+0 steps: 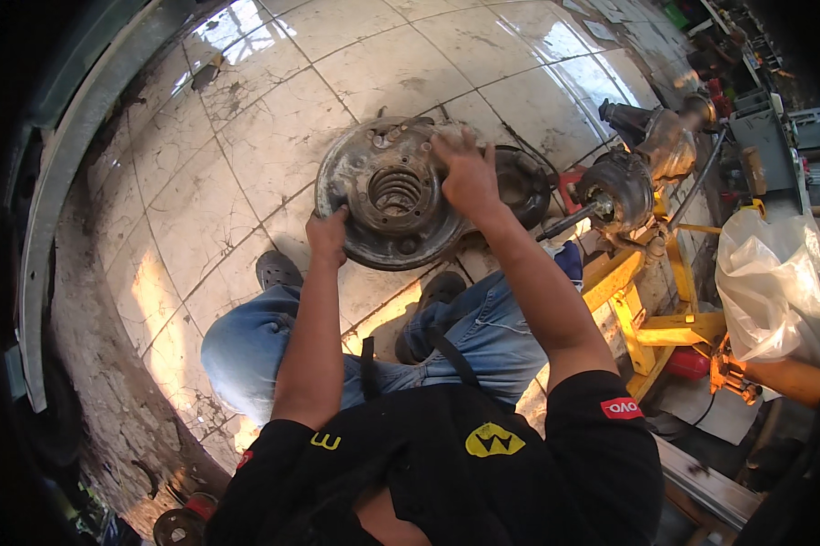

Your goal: The person sits on the floor and scrubs the interior and exterior surfaces of a metal brake drum by hand. They repeatedly rub the inner grooves and outer rim, rotating the drum to access different areas.

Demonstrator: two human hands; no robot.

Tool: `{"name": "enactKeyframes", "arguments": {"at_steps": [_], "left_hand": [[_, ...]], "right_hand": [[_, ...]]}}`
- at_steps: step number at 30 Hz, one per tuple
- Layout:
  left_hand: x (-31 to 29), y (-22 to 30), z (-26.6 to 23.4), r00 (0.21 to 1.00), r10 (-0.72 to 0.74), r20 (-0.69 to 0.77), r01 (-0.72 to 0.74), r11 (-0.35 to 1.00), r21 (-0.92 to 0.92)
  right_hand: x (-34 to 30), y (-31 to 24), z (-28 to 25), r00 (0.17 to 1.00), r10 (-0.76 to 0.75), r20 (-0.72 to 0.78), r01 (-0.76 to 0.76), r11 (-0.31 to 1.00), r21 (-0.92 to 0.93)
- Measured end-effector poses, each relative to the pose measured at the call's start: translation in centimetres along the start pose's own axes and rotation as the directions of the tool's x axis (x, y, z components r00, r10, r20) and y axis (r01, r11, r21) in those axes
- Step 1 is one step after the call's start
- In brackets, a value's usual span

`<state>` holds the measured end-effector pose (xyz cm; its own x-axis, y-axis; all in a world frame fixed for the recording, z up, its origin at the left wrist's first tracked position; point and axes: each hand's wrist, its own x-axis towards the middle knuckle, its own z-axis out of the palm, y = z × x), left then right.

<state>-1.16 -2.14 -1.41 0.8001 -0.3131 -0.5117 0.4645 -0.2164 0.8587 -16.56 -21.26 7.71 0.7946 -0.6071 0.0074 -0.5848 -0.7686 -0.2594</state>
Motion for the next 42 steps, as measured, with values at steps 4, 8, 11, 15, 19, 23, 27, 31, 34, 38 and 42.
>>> {"name": "enactKeyframes", "arguments": {"at_steps": [4, 8, 11, 15, 19, 23, 27, 31, 34, 38, 42], "left_hand": [[-0.9, 1.1, 1.4, 1.0, -0.013, -0.001, 0.013, 0.999, -0.037], [-0.4, 1.2, 1.3, 0.999, -0.031, 0.039, 0.029, 0.999, 0.034], [-0.4, 1.0, 0.6, 0.998, -0.055, 0.026, 0.055, 0.998, -0.007], [0.4, -0.1, 0.3, 0.998, 0.011, 0.055, -0.007, 0.998, -0.068], [-0.6, 1.1, 1.8, 0.999, -0.037, 0.029, 0.037, 0.999, 0.006], [-0.4, 1.0, 0.7, 1.0, 0.005, -0.005, -0.005, 1.0, -0.003], [-0.4, 1.1, 0.3, 1.0, 0.007, 0.006, -0.007, 0.999, -0.037], [-2.1, 3.5, 2.2, 0.999, -0.036, 0.034, 0.033, 0.994, 0.102], [-1.2, 1.7, 0.6, 0.999, -0.047, -0.02, 0.048, 0.996, 0.072], [0.4, 0.5, 0.6, 1.0, -0.014, 0.013, 0.014, 1.0, 0.01], [-0.1, 1.3, 1.5, 0.999, -0.013, 0.042, 0.008, 0.994, 0.108]], "right_hand": [[2.0, 1.0, 1.6, 0.983, 0.12, -0.142, -0.12, 0.993, 0.007], [0.2, -2.1, 5.1, 0.976, -0.141, 0.167, 0.174, 0.965, -0.198], [-0.1, -3.5, 2.4, 0.948, -0.231, 0.219, 0.26, 0.959, -0.117], [2.3, -1.1, 1.1, 0.988, -0.078, -0.132, 0.084, 0.996, 0.041], [2.3, -0.5, 6.3, 0.989, -0.135, -0.061, 0.102, 0.919, -0.38], [0.9, -2.2, 4.7, 0.923, -0.326, 0.204, 0.314, 0.945, 0.089], [2.8, -1.9, 0.7, 0.992, -0.102, -0.075, 0.108, 0.991, 0.075], [1.9, 0.5, 7.0, 0.984, -0.172, -0.036, 0.148, 0.921, -0.36], [1.4, -2.2, 3.6, 0.906, -0.294, 0.304, 0.317, 0.948, -0.03], [2.5, -0.2, 1.8, 0.978, -0.206, 0.033, 0.205, 0.978, 0.05], [2.2, -0.1, 4.4, 0.997, -0.044, 0.07, 0.05, 0.994, -0.093]]}}
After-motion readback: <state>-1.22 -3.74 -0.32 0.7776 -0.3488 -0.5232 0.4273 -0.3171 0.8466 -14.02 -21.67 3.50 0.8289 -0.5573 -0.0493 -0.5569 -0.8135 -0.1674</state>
